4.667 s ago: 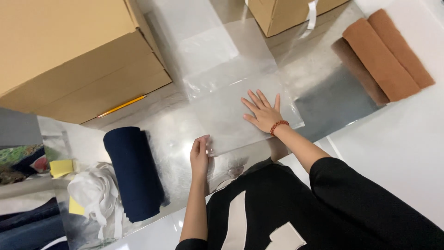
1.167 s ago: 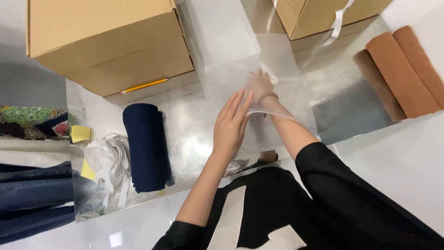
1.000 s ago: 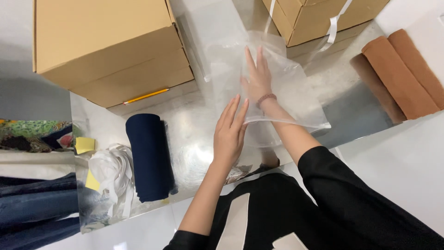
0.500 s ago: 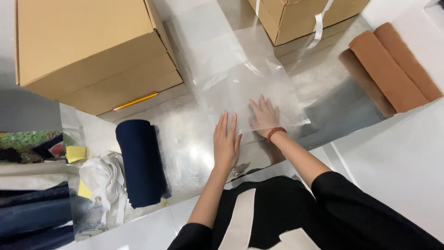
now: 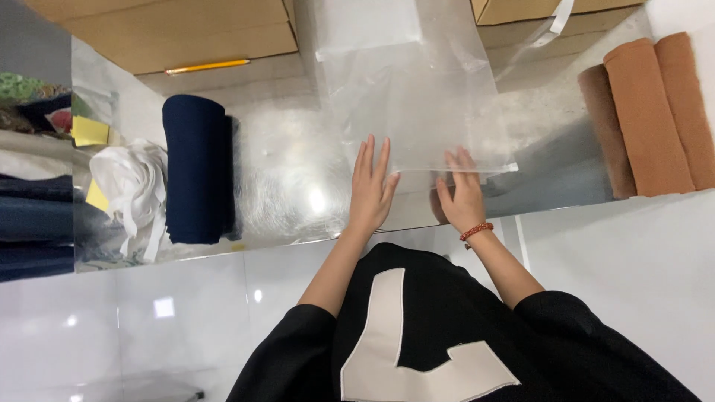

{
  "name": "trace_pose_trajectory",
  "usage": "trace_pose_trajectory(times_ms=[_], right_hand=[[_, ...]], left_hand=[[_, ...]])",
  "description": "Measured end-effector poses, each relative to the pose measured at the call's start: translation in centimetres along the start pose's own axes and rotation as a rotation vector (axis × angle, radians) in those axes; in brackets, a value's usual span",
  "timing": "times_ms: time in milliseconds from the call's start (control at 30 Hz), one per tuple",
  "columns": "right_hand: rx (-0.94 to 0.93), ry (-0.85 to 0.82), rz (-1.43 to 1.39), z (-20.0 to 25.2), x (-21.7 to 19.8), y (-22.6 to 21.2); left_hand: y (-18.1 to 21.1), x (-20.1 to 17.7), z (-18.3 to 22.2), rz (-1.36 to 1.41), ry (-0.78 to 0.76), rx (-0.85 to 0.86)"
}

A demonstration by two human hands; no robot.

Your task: The person ties a white ribbon around a cardboard box and writes on a yellow sticky note attached to it. They then wrap a folded dark blue garment in a clear plastic bag and place it inside a cardboard box. Finally, they close the box and prepare a white ribbon for tying.

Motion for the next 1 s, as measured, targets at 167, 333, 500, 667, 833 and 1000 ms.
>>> trace_pose_trajectory(times_ms=[167, 333, 500, 667, 833, 1000], right_hand=[[-0.064, -0.016, 0.042, 0.0, 1.1, 4.6], [-0.034, -0.059, 0.11, 0.2, 1.4, 3.9], [0.015, -0.106, 0.156, 0.0, 1.4, 3.2], [0.126, -0.411, 0.204, -2.2, 0.7, 4.5], [0.276, -0.748, 0.235, -4.5, -3.9, -4.4], [0.413, -0.834, 0.0, -6.0, -3.6, -12.0]], left_hand=[[-2.5, -5.8, -1.2, -0.176, 0.016, -0.001], [-14.3, -18.6, -4.1, -0.647, 0.443, 0.057], [-27.4, -28.3, -4.6, -0.82, 0.364, -0.309], [-29.9, -29.6, -5.2, -0.624, 0.163, -0.649], [-25.9, -27.7, -6.3, -0.507, -0.085, -0.802], [-18.8, -25.8, -7.4, -0.458, -0.177, -0.818]])
Point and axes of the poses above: each hand's wrist, its own z-axis away from the middle knuckle, its own x-axis out of the palm, y = z × x, the point moved 3 cm from there along -z, towards the middle knuckle, and after that the axes turned 10 degrees about y, right-handed, at the moved point
